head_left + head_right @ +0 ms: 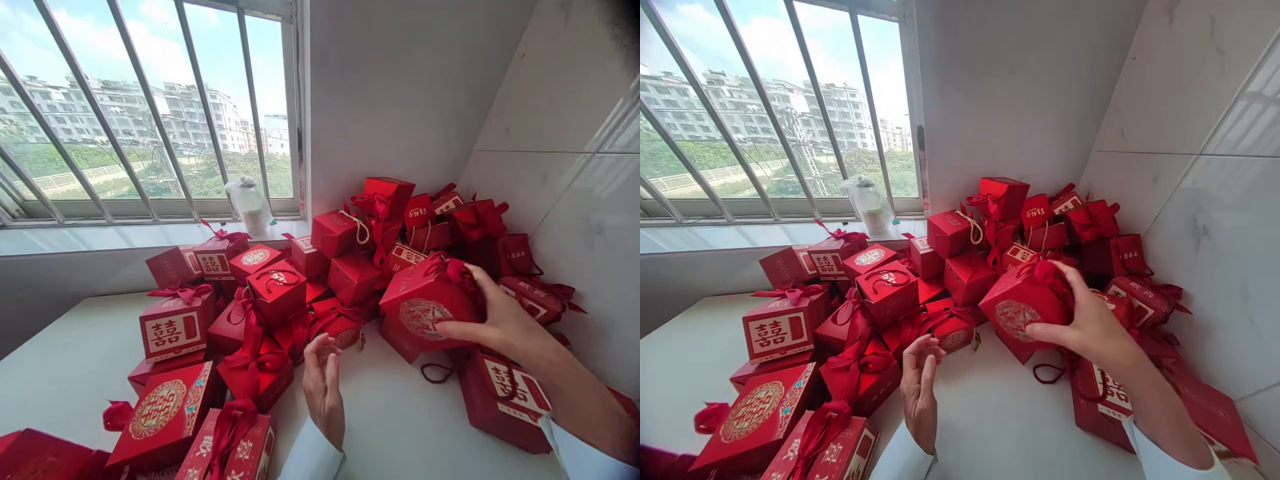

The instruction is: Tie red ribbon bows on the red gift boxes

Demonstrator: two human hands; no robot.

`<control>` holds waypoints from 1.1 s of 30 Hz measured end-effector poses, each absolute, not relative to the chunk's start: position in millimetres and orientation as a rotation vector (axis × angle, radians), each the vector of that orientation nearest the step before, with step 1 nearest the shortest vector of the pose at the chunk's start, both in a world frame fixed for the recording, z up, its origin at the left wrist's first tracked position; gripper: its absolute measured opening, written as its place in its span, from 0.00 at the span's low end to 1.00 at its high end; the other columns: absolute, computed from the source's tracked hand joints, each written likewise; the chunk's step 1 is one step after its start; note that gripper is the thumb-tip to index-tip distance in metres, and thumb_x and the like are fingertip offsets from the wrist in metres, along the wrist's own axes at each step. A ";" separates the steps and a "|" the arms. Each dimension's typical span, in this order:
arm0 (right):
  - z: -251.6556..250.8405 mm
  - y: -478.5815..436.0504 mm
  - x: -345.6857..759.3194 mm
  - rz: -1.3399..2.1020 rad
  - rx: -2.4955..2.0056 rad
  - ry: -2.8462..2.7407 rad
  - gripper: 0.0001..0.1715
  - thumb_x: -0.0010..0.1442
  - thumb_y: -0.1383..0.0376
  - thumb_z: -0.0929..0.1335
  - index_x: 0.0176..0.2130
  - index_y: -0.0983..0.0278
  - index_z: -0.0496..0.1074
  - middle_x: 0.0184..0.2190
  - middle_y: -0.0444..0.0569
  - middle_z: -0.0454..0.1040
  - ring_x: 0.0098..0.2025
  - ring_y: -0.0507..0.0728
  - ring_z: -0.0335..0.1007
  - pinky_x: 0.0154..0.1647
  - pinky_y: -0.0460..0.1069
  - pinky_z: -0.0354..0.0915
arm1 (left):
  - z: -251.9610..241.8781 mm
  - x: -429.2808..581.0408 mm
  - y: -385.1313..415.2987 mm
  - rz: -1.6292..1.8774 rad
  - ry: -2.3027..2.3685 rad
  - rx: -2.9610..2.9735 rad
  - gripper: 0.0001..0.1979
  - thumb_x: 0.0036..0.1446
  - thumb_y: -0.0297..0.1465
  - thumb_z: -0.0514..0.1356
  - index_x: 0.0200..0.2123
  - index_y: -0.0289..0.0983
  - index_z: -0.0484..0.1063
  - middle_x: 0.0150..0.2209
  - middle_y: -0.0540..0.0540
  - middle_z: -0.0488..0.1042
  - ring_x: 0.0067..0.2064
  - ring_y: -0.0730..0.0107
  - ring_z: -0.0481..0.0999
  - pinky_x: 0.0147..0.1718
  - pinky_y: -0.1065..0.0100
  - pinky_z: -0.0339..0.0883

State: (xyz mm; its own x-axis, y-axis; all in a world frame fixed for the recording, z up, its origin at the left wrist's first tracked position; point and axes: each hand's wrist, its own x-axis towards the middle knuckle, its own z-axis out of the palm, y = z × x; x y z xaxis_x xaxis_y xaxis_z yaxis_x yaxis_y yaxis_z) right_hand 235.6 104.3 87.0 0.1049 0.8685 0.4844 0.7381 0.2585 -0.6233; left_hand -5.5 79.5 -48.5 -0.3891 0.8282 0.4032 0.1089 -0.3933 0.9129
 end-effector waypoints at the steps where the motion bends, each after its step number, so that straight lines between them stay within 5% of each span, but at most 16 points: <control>1: 69.0 94.5 219.3 0.336 -1.556 -1.750 0.54 0.35 0.56 0.77 0.59 0.55 0.60 0.44 0.51 0.76 0.40 0.64 0.76 0.36 0.55 0.71 | -42.4 -10.7 80.9 1.878 1.296 1.271 0.13 0.63 0.38 0.49 0.46 0.38 0.65 0.40 0.45 0.71 0.38 0.68 0.73 0.39 0.66 0.68; 5: 6.6 76.6 155.9 0.434 -1.700 -1.845 0.58 0.36 0.58 0.76 0.62 0.61 0.54 0.56 0.57 0.65 0.58 0.69 0.61 0.55 0.61 0.62 | -47.6 -22.4 79.5 1.807 1.355 1.485 0.15 0.64 0.39 0.47 0.46 0.37 0.65 0.42 0.43 0.69 0.41 0.65 0.70 0.42 0.65 0.64; 11: -35.9 76.2 116.3 0.554 -1.590 -1.742 0.63 0.42 0.60 0.74 0.66 0.61 0.40 0.62 0.58 0.55 0.64 0.67 0.50 0.61 0.62 0.54 | -94.5 -24.6 71.9 1.626 1.338 1.821 0.22 0.63 0.43 0.46 0.53 0.37 0.60 0.51 0.37 0.65 0.54 0.54 0.66 0.52 0.53 0.61; 15: -38.7 86.1 137.2 0.849 -1.470 -1.524 0.54 0.46 0.55 0.73 0.64 0.60 0.46 0.59 0.58 0.57 0.58 0.64 0.61 0.56 0.59 0.62 | -109.9 -20.3 72.2 1.555 1.280 1.921 0.44 0.52 0.52 0.57 0.63 0.35 0.43 0.59 0.31 0.56 0.61 0.45 0.58 0.57 0.46 0.56; 18: -43.4 94.3 158.3 1.156 -1.314 -1.371 0.44 0.46 0.52 0.74 0.57 0.60 0.58 0.50 0.55 0.68 0.49 0.61 0.69 0.49 0.56 0.66 | -110.9 -17.3 72.7 1.501 1.318 1.945 0.56 0.41 0.48 0.67 0.63 0.36 0.36 0.59 0.30 0.53 0.62 0.42 0.58 0.57 0.43 0.57; 25: -66.4 98.5 173.8 1.273 -1.132 -1.285 0.34 0.57 0.39 0.60 0.50 0.60 0.67 0.33 0.50 0.74 0.35 0.58 0.72 0.30 0.50 0.68 | -96.6 -22.6 71.8 1.351 1.138 1.918 0.53 0.45 0.35 0.63 0.64 0.45 0.27 0.64 0.36 0.46 0.65 0.47 0.50 0.60 0.42 0.52; 29: -77.0 99.7 176.0 1.258 -1.053 -1.257 0.38 0.61 0.38 0.50 0.49 0.59 0.68 0.38 0.52 0.73 0.41 0.59 0.71 0.38 0.53 0.69 | -85.2 -26.9 73.1 1.267 0.887 1.787 0.50 0.45 0.33 0.57 0.66 0.40 0.29 0.67 0.37 0.42 0.68 0.47 0.43 0.63 0.44 0.43; 33: -77.5 99.8 177.7 1.206 -1.024 -1.265 0.36 0.60 0.39 0.53 0.49 0.58 0.69 0.50 0.51 0.70 0.54 0.61 0.64 0.52 0.54 0.63 | -73.4 -24.3 70.8 1.283 0.915 1.657 0.40 0.44 0.28 0.51 0.64 0.39 0.49 0.66 0.43 0.49 0.68 0.51 0.45 0.64 0.49 0.40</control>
